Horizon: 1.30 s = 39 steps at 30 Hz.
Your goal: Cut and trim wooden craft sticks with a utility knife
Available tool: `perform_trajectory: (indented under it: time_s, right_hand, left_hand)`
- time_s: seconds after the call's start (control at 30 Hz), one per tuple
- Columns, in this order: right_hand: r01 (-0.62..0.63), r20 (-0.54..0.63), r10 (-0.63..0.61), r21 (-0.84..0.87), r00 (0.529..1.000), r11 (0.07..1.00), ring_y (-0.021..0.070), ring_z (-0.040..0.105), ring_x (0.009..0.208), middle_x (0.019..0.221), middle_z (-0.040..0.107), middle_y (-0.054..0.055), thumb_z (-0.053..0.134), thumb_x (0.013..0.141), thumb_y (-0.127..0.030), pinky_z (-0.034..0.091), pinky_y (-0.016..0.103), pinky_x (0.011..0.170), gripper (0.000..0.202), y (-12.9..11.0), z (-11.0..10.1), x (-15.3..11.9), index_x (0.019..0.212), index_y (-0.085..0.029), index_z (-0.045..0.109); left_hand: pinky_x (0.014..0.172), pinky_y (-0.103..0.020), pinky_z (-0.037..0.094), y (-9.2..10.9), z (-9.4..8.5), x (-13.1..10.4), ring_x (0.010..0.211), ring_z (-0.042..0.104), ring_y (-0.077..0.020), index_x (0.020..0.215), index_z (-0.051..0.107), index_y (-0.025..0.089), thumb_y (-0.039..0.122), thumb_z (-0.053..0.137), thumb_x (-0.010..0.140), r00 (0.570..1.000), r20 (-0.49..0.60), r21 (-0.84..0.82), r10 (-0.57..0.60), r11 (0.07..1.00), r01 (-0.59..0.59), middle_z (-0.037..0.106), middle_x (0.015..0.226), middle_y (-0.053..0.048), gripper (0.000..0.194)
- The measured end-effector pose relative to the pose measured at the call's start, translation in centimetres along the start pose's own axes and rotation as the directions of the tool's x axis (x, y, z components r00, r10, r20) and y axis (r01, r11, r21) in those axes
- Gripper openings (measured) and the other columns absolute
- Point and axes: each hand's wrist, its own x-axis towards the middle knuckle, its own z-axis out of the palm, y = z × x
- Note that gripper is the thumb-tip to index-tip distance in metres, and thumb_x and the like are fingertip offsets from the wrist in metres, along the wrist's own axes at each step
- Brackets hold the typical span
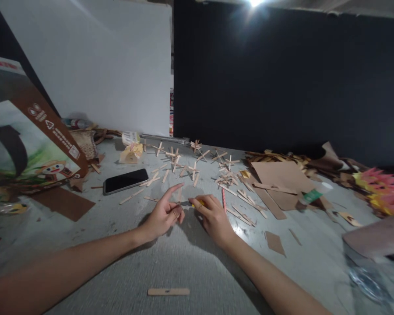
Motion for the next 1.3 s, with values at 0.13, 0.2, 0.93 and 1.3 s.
perform_trajectory:
  time_s: [0.13,0.2,0.93,1.3]
  right_hand:
    - [-0.006,-0.002,0.006,-0.003,1.0,1.0,0.0245,0.064,0.095,0.11,0.069,0.011,0.043,0.099,-0.002,0.056,0.039,0.08,0.06,0.07,0.08,-0.07,0.149,-0.032,0.056]
    - [0.002,0.0,-0.002,0.004,1.0,1.0,0.0245,0.063,0.095,0.11,0.069,0.011,0.043,0.099,-0.002,0.056,0.038,0.079,0.06,0.01,0.03,-0.11,0.149,-0.033,0.055]
    - [0.022,0.009,-0.022,0.01,1.0,1.0,0.0239,0.062,0.094,0.107,0.068,0.011,0.041,0.095,0.003,0.054,0.038,0.078,0.065,-0.03,-0.18,-0.25,0.149,-0.031,0.054]
    - [-0.011,-0.025,0.012,0.049,1.0,0.999,0.0233,0.064,0.093,0.106,0.069,0.01,0.042,0.095,0.002,0.056,0.037,0.078,0.06,0.36,-0.04,0.03,0.141,-0.03,0.062]
  left_hand:
    - [0.055,-0.021,0.036,0.03,-0.07,-0.02,0.051,0.046,-0.0097,0.159,0.031,0.019,0.033,0.062,0.095,1.0,0.0,0.018,0.008,1.0,-0.007,0.059,0.059,0.007,0.073]
    - [0.056,-0.021,0.036,-0.05,-0.14,-0.03,0.052,0.048,-0.0099,0.16,0.031,0.019,0.031,0.063,0.095,1.0,0.021,0.031,-0.013,0.999,0.013,0.06,0.06,0.007,0.074]
    - [0.056,-0.022,0.036,-0.24,-0.46,-0.02,0.054,0.048,-0.0099,0.161,0.03,0.02,0.036,0.065,0.096,0.992,0.118,0.078,-0.051,0.996,0.042,0.059,0.063,0.006,0.075]
    - [0.055,-0.021,0.033,0.23,-0.11,-0.04,0.052,0.044,-0.0095,0.157,0.032,0.02,0.042,0.064,0.096,1.0,0.031,0.032,0.003,0.999,-0.004,0.058,0.061,0.007,0.072]
